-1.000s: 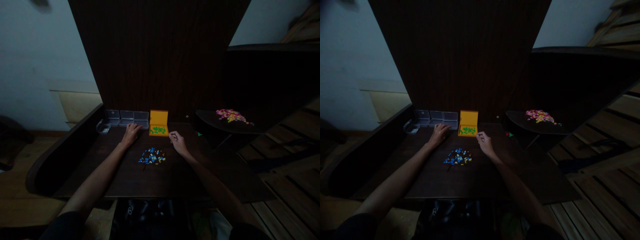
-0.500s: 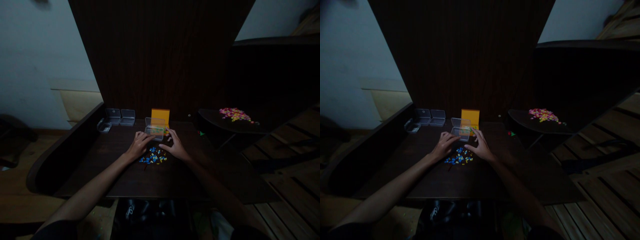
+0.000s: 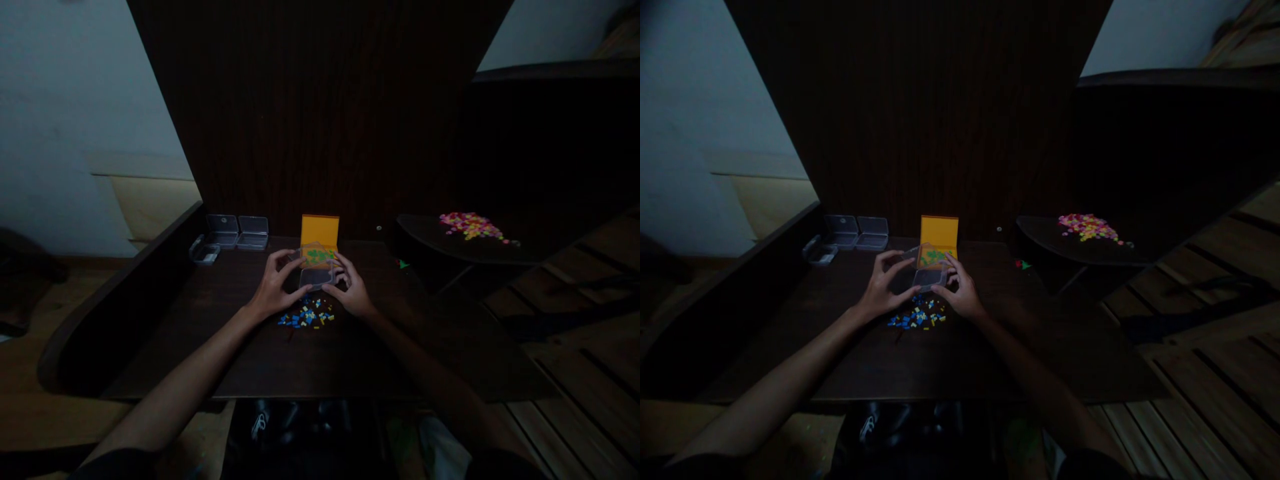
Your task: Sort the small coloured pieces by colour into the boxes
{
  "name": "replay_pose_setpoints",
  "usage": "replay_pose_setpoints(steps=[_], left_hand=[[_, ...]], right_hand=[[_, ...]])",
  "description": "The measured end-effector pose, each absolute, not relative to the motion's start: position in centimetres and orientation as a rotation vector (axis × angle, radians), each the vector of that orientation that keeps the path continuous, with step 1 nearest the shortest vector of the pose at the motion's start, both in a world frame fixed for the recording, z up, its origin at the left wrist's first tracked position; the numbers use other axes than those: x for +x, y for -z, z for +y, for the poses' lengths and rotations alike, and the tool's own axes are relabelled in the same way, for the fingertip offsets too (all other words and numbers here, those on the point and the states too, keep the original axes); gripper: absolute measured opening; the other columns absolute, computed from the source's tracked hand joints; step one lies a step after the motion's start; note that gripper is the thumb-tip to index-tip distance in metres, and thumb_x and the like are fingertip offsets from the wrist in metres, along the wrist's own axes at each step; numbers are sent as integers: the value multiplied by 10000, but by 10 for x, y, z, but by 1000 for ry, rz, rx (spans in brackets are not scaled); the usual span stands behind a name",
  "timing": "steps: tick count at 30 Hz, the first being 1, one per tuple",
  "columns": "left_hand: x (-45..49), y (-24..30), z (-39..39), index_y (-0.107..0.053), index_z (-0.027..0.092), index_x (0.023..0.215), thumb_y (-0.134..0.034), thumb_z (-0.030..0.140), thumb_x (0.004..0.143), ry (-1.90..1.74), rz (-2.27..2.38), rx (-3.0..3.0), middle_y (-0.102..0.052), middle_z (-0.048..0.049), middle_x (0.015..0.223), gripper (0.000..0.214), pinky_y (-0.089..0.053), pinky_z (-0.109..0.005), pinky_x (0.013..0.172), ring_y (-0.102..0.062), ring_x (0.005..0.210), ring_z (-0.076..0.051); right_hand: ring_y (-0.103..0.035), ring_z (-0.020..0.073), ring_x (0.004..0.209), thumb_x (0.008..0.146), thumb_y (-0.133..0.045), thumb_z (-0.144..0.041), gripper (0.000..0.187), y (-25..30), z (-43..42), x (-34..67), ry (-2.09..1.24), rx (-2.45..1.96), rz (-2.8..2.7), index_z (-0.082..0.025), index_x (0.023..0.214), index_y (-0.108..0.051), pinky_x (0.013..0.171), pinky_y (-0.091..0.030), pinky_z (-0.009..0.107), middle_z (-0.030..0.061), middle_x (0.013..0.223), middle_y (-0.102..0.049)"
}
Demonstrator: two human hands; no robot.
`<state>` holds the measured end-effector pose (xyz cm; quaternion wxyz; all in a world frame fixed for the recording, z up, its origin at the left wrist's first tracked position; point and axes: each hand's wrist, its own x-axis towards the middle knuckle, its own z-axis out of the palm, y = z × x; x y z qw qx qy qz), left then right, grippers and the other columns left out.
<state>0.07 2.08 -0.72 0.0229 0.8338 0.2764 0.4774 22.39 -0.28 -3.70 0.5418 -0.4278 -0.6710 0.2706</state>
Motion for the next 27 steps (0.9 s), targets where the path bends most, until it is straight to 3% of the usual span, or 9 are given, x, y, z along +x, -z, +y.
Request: replay_pose_setpoints(steps=[4, 9, 13, 21, 27], left_hand=[[-3, 1, 21, -505, 222, 1272, -784, 410, 680, -1447, 884, 2448, -360, -129, 1334, 681, -433, -499, 1035, -410, 1276, -305], [0, 1, 20, -449, 247, 1321, -827, 464, 596, -1383, 880, 2301, -284, -148, 1440, 846, -480, -504, 967, -345, 1336, -358], [4, 6, 21, -386, 255, 1381, -848, 429, 575, -1317, 789, 2136, -237, -159, 1508, 945, -486, -485, 963, -407, 1306, -350], [15, 12, 17, -281, 227, 1442, -810, 301, 670, -1134, 563, 1687, -554, -153, 1288, 939, -512, -455, 944, -602, 1115, -267], [16, 12, 20, -315, 249, 1421, -775, 259, 714, -1136, 505, 1556, -570, -142, 1244, 844, -556, -367, 852, -669, 948, -192]], right_hand=[[-581, 211, 1006, 738, -739, -394, 794, 35, -4, 220, -742, -945, -1506, -261, 1427, -369, 779, -526, 323, 130, 1328, -532], [-582, 219, 1066, 724, -750, -438, 818, 32, -6, 219, -864, -865, -1400, -256, 1411, -345, 875, -516, 357, 146, 1322, -524], [-580, 227, 1114, 723, -745, -464, 799, 29, -7, 218, -929, -809, -1351, -264, 1385, -345, 946, -496, 385, 145, 1330, -515], [-589, 229, 1137, 731, -746, -435, 719, 30, -9, 215, -1032, -750, -1328, -274, 1332, -385, 989, -477, 412, 134, 1355, -518], [-565, 239, 1188, 730, -751, -416, 698, 32, -8, 216, -1078, -781, -1366, -287, 1328, -415, 982, -476, 400, 125, 1394, -494]])
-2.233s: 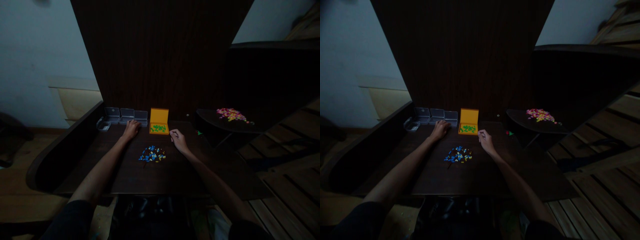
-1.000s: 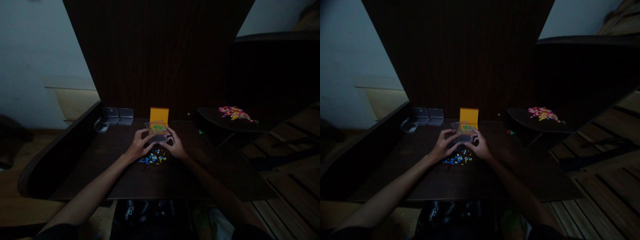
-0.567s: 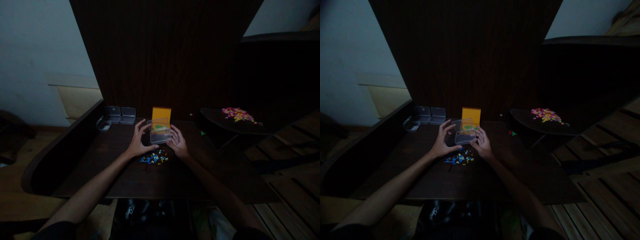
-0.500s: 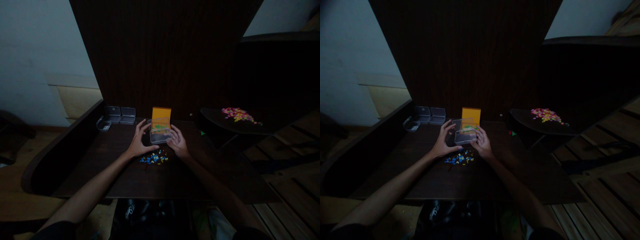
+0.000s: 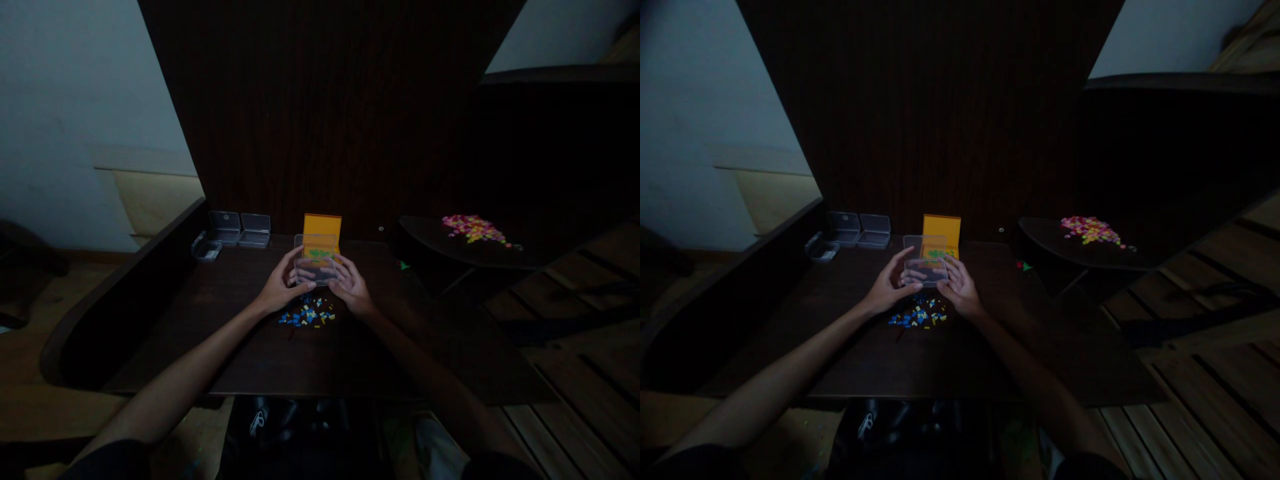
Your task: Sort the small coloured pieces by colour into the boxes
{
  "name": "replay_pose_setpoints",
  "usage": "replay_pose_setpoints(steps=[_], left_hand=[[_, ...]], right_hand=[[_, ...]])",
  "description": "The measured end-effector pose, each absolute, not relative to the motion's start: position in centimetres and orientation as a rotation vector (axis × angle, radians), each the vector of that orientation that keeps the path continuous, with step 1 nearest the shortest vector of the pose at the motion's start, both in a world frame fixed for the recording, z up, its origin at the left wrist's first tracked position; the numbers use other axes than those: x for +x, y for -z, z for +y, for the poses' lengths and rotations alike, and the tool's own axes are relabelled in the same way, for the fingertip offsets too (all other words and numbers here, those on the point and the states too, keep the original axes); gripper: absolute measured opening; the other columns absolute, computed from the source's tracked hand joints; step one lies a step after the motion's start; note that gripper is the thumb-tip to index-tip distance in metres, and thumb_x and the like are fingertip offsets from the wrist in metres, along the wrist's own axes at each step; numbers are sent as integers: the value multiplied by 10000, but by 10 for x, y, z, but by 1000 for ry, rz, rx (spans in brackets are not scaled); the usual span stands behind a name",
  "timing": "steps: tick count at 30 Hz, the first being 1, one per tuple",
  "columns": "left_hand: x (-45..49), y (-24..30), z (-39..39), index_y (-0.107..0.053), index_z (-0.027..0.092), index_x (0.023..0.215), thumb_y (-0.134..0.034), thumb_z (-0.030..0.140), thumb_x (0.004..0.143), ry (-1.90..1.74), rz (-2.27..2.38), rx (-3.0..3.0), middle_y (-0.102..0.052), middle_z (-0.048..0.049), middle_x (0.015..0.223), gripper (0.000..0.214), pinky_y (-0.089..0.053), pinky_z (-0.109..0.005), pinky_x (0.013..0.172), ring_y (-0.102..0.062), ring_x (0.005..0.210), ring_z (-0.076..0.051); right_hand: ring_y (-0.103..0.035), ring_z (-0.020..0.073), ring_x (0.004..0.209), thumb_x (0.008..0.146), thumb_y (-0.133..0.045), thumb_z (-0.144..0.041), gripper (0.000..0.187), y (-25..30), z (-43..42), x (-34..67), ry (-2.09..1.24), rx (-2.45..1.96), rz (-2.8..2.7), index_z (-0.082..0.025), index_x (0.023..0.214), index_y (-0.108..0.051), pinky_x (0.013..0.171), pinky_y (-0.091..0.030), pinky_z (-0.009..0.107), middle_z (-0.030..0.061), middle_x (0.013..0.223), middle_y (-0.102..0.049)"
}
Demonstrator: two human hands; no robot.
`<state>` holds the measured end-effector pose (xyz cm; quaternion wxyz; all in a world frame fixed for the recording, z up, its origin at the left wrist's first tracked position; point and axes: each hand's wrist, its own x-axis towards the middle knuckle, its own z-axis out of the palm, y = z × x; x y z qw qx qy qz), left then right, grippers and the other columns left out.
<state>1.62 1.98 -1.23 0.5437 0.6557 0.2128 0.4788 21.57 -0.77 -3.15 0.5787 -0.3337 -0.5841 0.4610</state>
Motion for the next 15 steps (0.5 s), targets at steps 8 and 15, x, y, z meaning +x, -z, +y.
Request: replay_pose_setpoints(steps=[8, 15], left_hand=[[4, 7, 34, -333, 264, 1405, -784, 227, 687, -1229, 605, 1489, -522, -136, 1274, 849, -572, -313, 789, -668, 929, -180], [1, 6, 42, -341, 264, 1407, -800, 257, 657, -1266, 690, 1514, -488, -143, 1318, 879, -564, -350, 839, -658, 958, -189]], right_hand=[[-608, 197, 994, 837, -626, -418, 384, 35, -2, 223, -754, -1056, -1561, -251, 1181, -595, 833, -515, 347, 92, 1187, -606], [-566, 209, 973, 856, -617, -277, 122, 39, -2, 228, -412, -1186, -1970, -230, 900, -720, 910, -464, 406, 64, 943, -618]])
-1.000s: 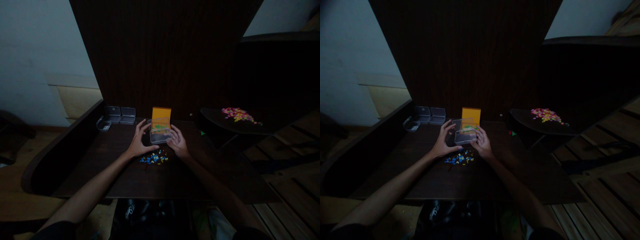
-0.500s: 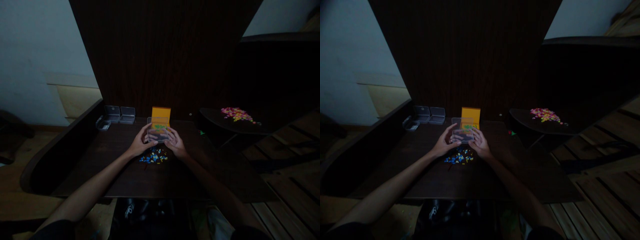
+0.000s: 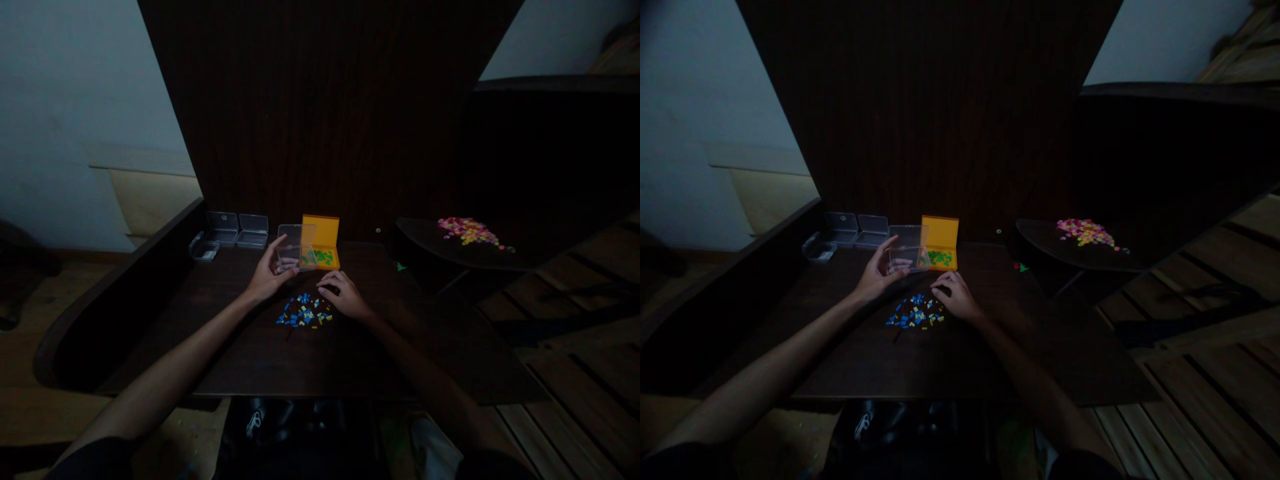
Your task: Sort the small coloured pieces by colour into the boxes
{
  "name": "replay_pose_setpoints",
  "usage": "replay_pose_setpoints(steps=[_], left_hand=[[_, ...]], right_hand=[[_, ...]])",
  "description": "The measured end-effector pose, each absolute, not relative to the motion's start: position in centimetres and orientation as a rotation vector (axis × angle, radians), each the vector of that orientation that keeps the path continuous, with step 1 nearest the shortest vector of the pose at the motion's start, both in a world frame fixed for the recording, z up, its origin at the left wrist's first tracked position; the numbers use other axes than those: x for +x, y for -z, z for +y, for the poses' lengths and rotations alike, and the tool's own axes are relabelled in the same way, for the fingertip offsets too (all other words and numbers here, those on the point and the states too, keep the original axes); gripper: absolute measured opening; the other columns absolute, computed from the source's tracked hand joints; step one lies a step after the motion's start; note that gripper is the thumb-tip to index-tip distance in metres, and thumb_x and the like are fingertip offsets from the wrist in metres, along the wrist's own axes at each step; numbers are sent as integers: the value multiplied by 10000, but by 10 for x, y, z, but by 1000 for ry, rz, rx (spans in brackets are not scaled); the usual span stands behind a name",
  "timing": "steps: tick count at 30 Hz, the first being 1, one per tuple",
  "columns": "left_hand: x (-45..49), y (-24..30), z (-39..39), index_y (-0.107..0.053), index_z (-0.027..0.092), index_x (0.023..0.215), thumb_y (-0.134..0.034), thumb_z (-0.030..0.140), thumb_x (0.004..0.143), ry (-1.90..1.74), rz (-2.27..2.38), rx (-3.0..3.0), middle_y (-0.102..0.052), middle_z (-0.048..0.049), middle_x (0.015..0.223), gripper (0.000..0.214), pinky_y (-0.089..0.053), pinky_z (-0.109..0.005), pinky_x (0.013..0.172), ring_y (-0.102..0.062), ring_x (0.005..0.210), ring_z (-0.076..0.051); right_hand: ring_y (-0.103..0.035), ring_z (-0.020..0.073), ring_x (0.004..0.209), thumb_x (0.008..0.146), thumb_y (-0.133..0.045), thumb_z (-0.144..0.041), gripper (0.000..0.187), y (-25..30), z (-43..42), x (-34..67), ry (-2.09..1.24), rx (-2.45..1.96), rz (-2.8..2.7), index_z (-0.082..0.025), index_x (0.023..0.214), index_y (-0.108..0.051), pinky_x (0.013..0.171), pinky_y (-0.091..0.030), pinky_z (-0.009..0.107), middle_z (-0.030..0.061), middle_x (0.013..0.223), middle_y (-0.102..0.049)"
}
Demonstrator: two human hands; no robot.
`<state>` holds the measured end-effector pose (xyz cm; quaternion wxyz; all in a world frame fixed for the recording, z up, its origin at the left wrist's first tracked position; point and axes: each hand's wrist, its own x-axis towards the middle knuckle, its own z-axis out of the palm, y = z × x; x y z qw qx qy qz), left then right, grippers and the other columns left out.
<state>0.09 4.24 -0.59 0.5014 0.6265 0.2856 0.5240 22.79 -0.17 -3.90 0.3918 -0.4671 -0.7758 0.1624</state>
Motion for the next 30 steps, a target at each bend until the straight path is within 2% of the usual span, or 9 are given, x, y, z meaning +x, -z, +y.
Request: replay_pose_setpoints(steps=[6, 13, 20, 24, 27, 30], left_hand=[[5, 14, 36, -338, 257, 1417, -786, 253, 680, -1190, 655, 1581, -550, -126, 1247, 862, -564, -388, 858, -651, 962, -200], [5, 18, 31, -351, 285, 1397, -794, 222, 663, -1227, 637, 1487, -510, -132, 1302, 859, -560, -365, 861, -661, 963, -192], [8, 21, 29, -358, 274, 1381, -811, 215, 646, -1224, 647, 1444, -499, -125, 1298, 865, -557, -359, 871, -659, 964, -182], [14, 24, 24, -366, 290, 1378, -807, 213, 660, -1184, 605, 1463, -474, -114, 1320, 846, -551, -372, 897, -654, 998, -191], [20, 25, 17, -377, 294, 1380, -801, 227, 673, -1142, 558, 1497, -451, -116, 1347, 827, -550, -393, 909, -651, 1010, -200], [25, 25, 10, -383, 284, 1382, -798, 246, 683, -1099, 532, 1517, -459, -123, 1349, 814, -547, -411, 922, -648, 1007, -202]], right_hand=[[-562, 204, 931, 831, -647, -231, 90, 43, 2, 228, -424, -1205, -2074, -224, 870, -727, 867, -476, 386, 64, 918, -612], [-555, 192, 907, 866, -589, -234, 99, 37, 2, 233, -428, -1210, -2081, -198, 838, -677, 839, -456, 352, 61, 900, -619], [-513, 145, 701, 878, -570, -367, 206, 16, 2, 242, -456, -1213, -1779, -186, 827, -655, 641, -429, 278, 40, 826, -577], [-488, 138, 657, 867, -579, -417, 247, 8, -1, 236, -429, -1190, -1677, -191, 833, -673, 577, -406, 268, 34, 792, -550], [-510, 156, 691, 876, -571, -397, 231, 7, -5, 228, -407, -1173, -1733, -203, 860, -696, 616, -434, 292, 47, 814, -562], [-537, 201, 802, 873, -581, -348, 186, 9, -8, 223, -318, -1183, -1835, -226, 860, -722, 744, -469, 352, 61, 825, -562]])
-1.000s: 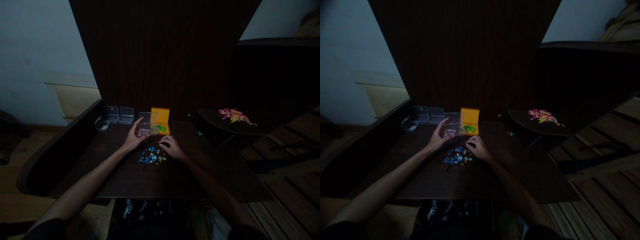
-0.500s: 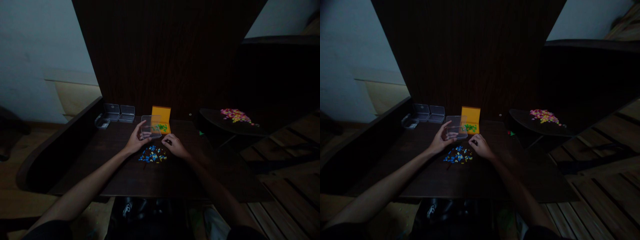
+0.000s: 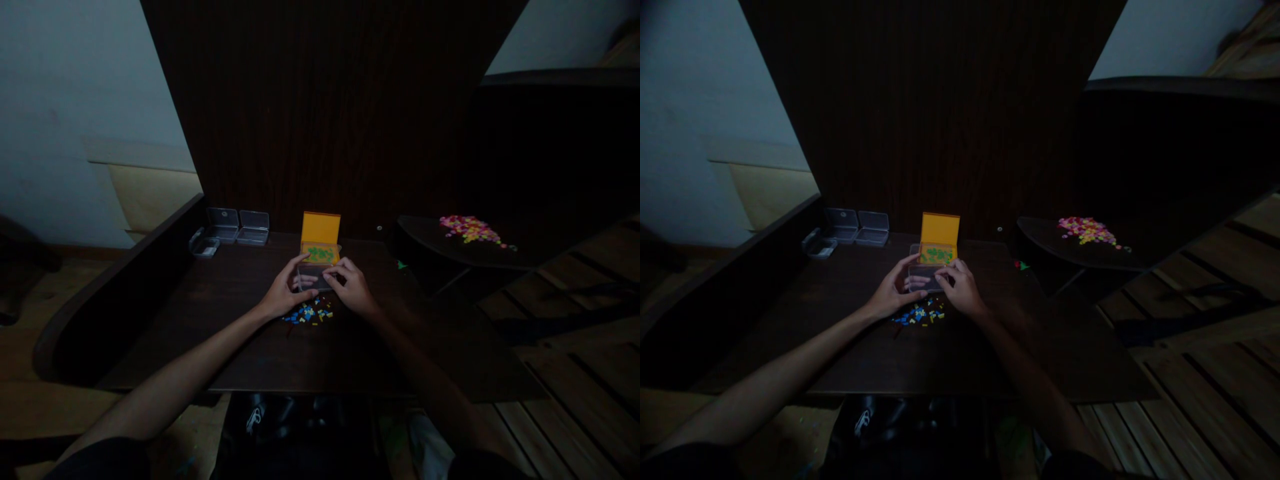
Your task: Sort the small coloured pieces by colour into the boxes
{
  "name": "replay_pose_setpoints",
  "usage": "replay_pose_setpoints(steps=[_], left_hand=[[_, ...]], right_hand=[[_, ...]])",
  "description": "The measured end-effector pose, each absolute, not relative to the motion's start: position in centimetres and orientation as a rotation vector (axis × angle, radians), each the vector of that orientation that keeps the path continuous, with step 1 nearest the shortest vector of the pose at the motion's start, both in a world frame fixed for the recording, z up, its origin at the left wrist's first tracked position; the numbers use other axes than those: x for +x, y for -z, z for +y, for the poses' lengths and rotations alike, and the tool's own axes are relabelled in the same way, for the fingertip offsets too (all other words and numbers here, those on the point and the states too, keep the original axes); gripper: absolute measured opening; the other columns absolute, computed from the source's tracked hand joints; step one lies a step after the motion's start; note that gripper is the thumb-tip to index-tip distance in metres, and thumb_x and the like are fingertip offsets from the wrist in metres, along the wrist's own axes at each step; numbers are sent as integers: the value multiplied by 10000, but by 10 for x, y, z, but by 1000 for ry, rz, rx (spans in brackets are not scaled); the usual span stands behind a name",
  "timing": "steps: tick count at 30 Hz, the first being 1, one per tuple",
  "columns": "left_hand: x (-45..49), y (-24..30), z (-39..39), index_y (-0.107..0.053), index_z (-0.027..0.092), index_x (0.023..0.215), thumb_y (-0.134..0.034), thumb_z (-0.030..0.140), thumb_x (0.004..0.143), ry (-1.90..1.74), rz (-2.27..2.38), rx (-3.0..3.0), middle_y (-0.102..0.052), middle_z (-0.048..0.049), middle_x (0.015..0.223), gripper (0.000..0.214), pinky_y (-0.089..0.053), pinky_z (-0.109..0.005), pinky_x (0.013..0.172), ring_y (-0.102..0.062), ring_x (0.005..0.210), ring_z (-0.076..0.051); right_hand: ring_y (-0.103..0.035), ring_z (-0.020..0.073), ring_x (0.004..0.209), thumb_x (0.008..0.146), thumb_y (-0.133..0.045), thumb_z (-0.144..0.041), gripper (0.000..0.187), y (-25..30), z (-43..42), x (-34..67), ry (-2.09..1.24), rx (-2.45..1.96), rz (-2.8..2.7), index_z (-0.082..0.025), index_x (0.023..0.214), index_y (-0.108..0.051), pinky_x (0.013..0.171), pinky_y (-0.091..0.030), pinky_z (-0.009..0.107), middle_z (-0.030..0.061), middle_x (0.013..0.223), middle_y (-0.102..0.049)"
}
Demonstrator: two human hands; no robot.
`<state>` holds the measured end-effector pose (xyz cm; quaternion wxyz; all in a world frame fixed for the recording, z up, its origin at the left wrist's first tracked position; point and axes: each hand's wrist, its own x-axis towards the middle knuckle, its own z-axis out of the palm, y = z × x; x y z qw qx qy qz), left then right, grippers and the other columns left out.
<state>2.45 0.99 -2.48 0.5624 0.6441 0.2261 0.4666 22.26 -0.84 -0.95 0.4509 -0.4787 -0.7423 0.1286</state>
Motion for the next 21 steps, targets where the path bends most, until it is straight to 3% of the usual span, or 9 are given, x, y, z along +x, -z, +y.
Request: replay_pose_setpoints(steps=[3, 15, 21], left_hand=[[26, 25, 7, -383, 267, 1386, -803, 254, 679, -1069, 533, 1514, -492, -128, 1320, 822, -539, -431, 937, -650, 1004, -209], [14, 28, 28, -394, 257, 1356, -828, 221, 626, -1198, 609, 1419, -501, -124, 1293, 850, -572, -377, 870, -677, 946, -194], [-4, 30, 50, -406, 250, 1326, -822, 258, 622, -1277, 763, 1419, -513, -127, 1284, 818, -591, -402, 818, -680, 925, -203]], right_hand=[[-526, 227, 855, 851, -605, -300, 151, 12, -10, 220, -219, -1217, -1888, -242, 850, -745, 792, -474, 384, 66, 809, -537], [-526, 167, 705, 834, -616, -297, 145, 9, -11, 229, -266, -1270, -1771, -209, 857, -729, 633, -462, 305, 38, 780, -530], [-564, 170, 782, 785, -673, -222, 85, 23, -8, 231, -378, -1271, -2071, -222, 831, -744, 721, -483, 314, 38, 818, -574]])
